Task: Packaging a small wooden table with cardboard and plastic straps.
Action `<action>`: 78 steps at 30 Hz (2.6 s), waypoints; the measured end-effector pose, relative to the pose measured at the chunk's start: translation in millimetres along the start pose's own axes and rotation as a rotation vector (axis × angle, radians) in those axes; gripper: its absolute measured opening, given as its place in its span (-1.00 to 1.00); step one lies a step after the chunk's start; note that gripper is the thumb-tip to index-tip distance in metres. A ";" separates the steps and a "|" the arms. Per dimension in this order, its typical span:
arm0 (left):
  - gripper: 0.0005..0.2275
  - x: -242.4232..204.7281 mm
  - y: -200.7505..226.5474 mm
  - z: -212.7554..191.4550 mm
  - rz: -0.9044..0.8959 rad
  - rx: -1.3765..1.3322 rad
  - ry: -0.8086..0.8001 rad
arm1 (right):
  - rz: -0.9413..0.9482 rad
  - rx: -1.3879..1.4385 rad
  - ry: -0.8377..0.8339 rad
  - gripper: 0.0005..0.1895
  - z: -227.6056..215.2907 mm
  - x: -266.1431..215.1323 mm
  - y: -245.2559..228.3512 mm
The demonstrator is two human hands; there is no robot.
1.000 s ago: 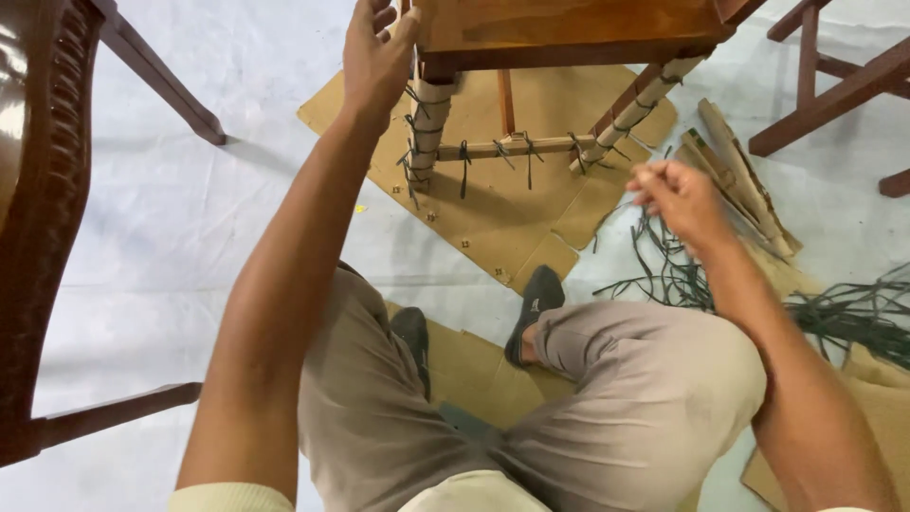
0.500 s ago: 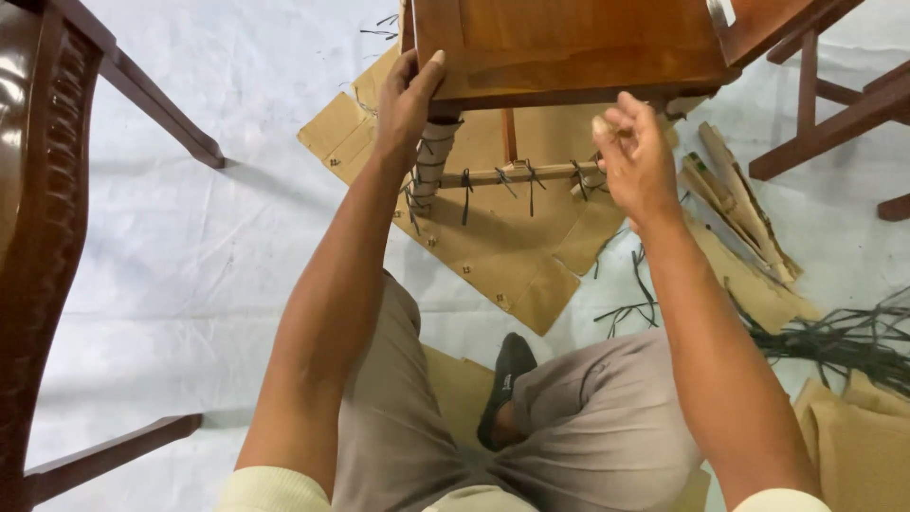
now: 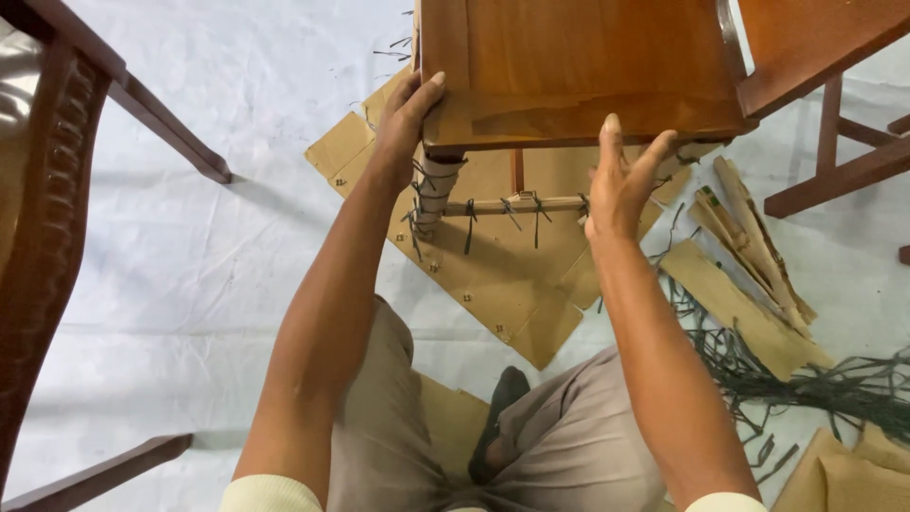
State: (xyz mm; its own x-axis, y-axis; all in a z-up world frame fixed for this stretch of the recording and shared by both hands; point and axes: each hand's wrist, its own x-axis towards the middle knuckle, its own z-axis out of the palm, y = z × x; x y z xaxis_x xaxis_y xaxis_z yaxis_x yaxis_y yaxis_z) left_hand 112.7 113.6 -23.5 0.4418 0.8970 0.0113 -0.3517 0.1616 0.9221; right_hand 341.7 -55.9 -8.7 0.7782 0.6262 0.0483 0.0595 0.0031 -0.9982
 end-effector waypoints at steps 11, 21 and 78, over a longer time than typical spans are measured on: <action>-0.56 111.7 -4.3 -7.5 -0.220 -0.119 -0.030 | -0.188 0.179 0.003 0.24 14.3 -0.5 8.2; -0.57 174.4 3.9 -11.3 -0.270 -0.118 -0.184 | -0.173 0.300 -0.016 0.20 14.4 4.1 2.9; -0.32 -85.7 -49.7 152.2 -0.270 -0.237 0.299 | -0.257 0.167 -0.170 -0.39 -202.6 186.6 88.4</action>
State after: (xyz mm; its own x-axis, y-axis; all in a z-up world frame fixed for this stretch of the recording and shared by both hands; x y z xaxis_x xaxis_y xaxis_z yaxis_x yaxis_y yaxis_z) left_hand 218.0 -33.9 -11.4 0.2986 0.8836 -0.3607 -0.4513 0.4638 0.7624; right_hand 618.9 -96.7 -80.9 0.6350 0.7093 0.3060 0.1253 0.2962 -0.9469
